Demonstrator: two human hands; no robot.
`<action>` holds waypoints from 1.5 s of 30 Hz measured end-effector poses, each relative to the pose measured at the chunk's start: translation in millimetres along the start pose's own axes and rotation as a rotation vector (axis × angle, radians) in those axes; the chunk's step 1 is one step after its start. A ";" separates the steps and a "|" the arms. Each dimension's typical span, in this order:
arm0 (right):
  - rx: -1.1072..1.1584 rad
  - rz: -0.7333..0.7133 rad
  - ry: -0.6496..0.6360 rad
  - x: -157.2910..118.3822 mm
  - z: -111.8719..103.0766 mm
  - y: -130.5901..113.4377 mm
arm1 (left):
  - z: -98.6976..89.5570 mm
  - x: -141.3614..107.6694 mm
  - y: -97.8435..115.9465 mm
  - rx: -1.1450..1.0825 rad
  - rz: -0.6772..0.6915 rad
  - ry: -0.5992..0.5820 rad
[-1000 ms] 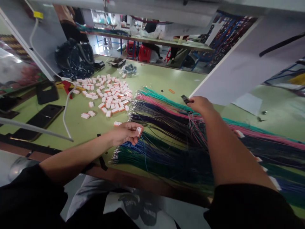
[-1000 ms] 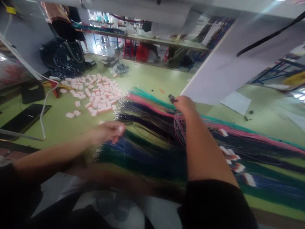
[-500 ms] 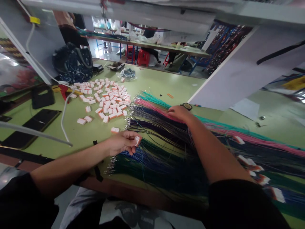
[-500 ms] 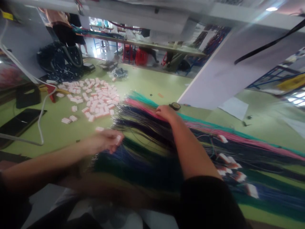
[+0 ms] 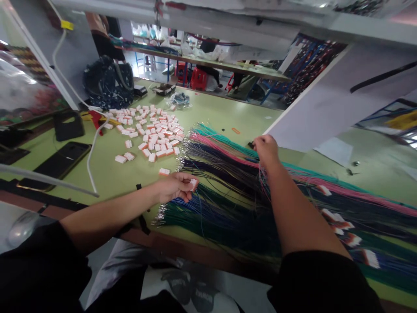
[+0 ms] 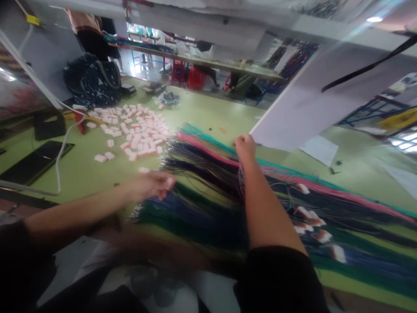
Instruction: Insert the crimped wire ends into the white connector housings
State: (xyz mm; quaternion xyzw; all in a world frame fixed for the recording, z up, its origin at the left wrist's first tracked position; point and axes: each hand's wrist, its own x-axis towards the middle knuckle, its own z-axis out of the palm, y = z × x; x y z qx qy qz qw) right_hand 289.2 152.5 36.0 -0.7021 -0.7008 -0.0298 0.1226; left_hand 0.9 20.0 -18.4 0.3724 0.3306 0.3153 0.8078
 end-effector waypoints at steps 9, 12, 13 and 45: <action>0.082 -0.273 -0.145 -45.6 -20.2 -62.2 | 3.4 -2.5 6.3 0.004 -0.006 0.065; -0.063 -0.025 0.084 -50.3 -33.6 -60.1 | 3.9 -2.5 6.4 0.003 0.003 0.066; -0.033 0.014 0.127 -52.3 -37.8 -58.8 | 4.2 -2.5 6.5 0.004 0.002 0.069; 0.257 -0.373 -0.020 -144.4 -8.8 -107.4 | -3.9 0.9 4.2 -0.069 -0.022 -0.002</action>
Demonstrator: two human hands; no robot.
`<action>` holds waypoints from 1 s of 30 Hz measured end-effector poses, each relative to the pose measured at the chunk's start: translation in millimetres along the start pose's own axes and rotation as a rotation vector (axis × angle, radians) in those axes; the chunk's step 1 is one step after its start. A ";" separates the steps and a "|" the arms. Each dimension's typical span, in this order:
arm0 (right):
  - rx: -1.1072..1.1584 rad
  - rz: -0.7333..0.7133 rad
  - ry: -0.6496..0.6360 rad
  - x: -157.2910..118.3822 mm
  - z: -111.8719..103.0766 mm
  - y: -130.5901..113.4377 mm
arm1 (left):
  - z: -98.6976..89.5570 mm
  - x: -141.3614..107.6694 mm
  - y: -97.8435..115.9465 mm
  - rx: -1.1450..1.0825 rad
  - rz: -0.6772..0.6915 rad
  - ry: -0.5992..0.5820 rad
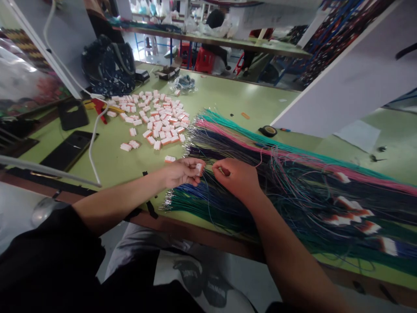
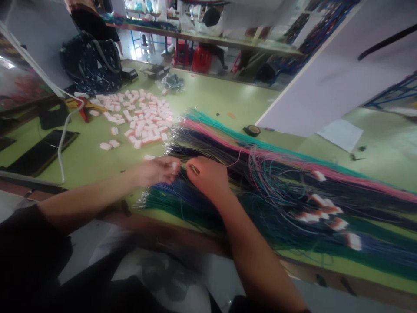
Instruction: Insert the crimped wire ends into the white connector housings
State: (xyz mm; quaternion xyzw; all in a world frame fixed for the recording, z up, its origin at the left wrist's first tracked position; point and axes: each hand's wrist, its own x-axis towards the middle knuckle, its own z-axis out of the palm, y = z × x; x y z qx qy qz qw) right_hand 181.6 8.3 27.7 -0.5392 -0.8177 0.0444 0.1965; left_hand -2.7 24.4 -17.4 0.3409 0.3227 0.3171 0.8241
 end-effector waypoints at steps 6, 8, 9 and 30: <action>-0.085 -0.026 0.042 -1.3 4.3 -3.7 | 0.1 -0.3 -0.3 -0.001 0.012 -0.013; -0.116 -0.019 0.046 -1.8 5.9 -5.1 | -0.1 -0.2 -0.5 0.003 0.018 -0.013; -0.130 -0.012 0.049 -1.9 6.6 -5.8 | -0.1 -0.2 -0.6 0.004 0.021 -0.010; 0.301 0.243 0.083 -5.3 17.5 -9.9 | 11.5 -4.6 2.1 0.040 0.016 0.102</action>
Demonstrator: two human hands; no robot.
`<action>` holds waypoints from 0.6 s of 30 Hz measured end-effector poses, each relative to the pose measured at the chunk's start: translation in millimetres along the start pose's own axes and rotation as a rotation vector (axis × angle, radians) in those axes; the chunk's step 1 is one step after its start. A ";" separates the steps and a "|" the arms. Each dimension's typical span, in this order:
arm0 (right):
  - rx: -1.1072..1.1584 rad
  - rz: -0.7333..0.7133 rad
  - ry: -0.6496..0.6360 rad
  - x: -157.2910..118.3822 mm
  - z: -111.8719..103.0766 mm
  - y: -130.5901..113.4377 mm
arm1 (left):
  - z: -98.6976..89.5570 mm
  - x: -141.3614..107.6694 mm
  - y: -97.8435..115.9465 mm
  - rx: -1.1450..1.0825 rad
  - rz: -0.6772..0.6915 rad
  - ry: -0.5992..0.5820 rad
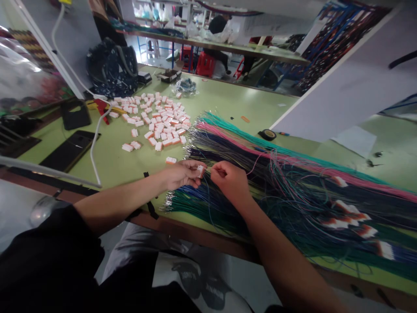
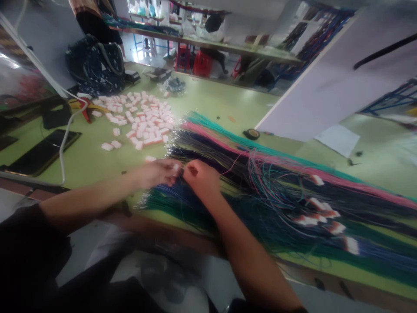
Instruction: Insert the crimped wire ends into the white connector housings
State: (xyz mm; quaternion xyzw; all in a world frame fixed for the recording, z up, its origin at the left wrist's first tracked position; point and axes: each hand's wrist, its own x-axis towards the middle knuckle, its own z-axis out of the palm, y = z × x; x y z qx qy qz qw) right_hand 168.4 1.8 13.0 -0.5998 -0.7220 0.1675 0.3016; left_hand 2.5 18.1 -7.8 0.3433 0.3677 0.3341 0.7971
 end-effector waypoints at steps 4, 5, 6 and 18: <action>0.085 0.020 0.001 -0.6 2.5 -2.9 | -0.9 -0.1 -1.0 -0.001 0.010 -0.013; 0.091 0.015 0.002 -0.7 3.1 -3.3 | -1.3 0.0 -1.5 -0.003 0.012 -0.015; 0.088 0.009 0.004 -0.9 3.7 -3.4 | -1.8 0.1 -1.9 -0.003 0.013 -0.018; -0.032 -0.094 0.008 -1.6 8.6 0.8 | -10.2 2.9 -5.6 0.037 0.019 -0.122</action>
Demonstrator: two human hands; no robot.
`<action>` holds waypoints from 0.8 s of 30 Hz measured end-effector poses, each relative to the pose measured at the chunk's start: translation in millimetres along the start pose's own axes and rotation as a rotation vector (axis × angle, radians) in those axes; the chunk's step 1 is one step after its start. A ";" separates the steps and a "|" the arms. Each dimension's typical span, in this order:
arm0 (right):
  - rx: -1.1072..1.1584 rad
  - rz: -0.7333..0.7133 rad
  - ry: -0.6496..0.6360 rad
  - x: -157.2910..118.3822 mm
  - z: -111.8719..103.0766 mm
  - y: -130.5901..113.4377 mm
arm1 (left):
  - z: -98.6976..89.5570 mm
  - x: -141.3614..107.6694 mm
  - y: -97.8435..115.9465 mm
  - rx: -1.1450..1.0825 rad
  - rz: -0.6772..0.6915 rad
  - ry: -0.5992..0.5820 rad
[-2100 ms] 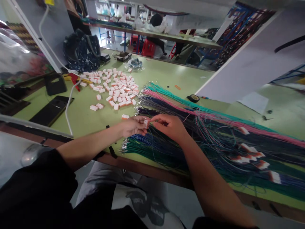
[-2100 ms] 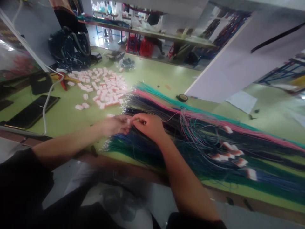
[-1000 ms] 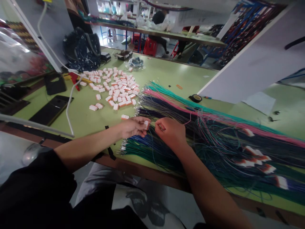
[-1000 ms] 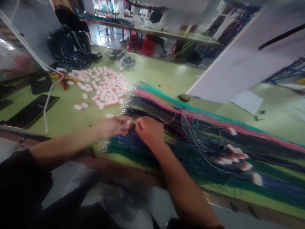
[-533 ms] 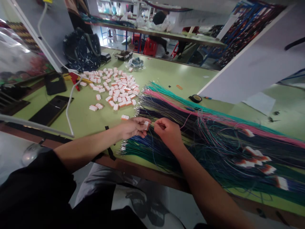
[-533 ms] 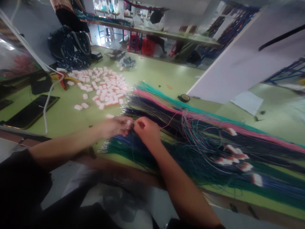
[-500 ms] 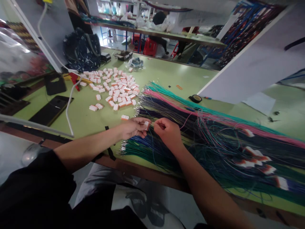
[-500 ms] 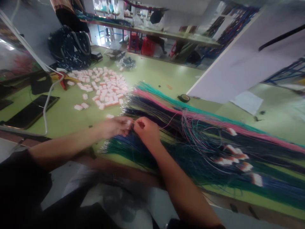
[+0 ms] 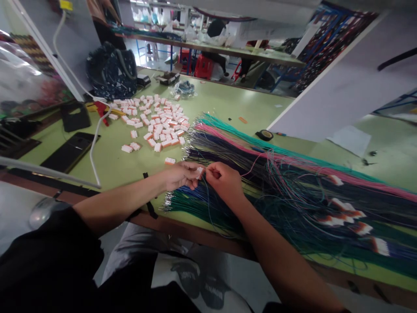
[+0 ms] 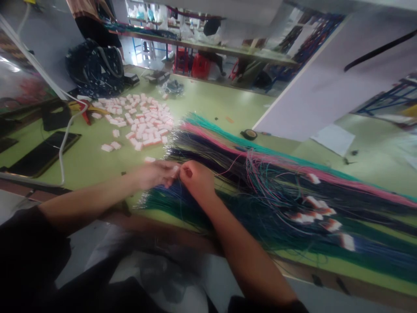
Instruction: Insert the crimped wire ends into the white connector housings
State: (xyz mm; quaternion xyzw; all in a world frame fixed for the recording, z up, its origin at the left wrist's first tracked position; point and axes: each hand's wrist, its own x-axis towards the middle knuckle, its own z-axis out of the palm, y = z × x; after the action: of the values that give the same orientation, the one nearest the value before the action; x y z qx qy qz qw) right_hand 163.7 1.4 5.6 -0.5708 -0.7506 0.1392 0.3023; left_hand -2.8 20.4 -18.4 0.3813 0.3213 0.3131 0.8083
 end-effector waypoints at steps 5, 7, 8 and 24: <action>-0.031 -0.021 -0.003 0.5 1.7 -0.4 | -0.8 0.4 -1.9 0.020 0.018 0.012; -0.053 -0.014 -0.018 -0.3 4.1 -0.9 | -0.5 -0.2 -2.5 0.030 0.022 0.028; -0.063 -0.008 -0.024 -1.0 5.2 -1.4 | -0.3 -0.5 -2.6 0.035 0.023 0.033; -0.646 0.383 -0.041 125.3 -87.8 90.3 | -2.1 5.3 -1.4 -0.026 -0.042 -0.032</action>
State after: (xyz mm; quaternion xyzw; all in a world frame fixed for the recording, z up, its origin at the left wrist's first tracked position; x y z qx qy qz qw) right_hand 266.5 135.4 60.8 -0.7640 -0.6412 -0.0395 0.0600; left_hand -0.8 24.5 -22.0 0.3690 0.3123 0.2938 0.8246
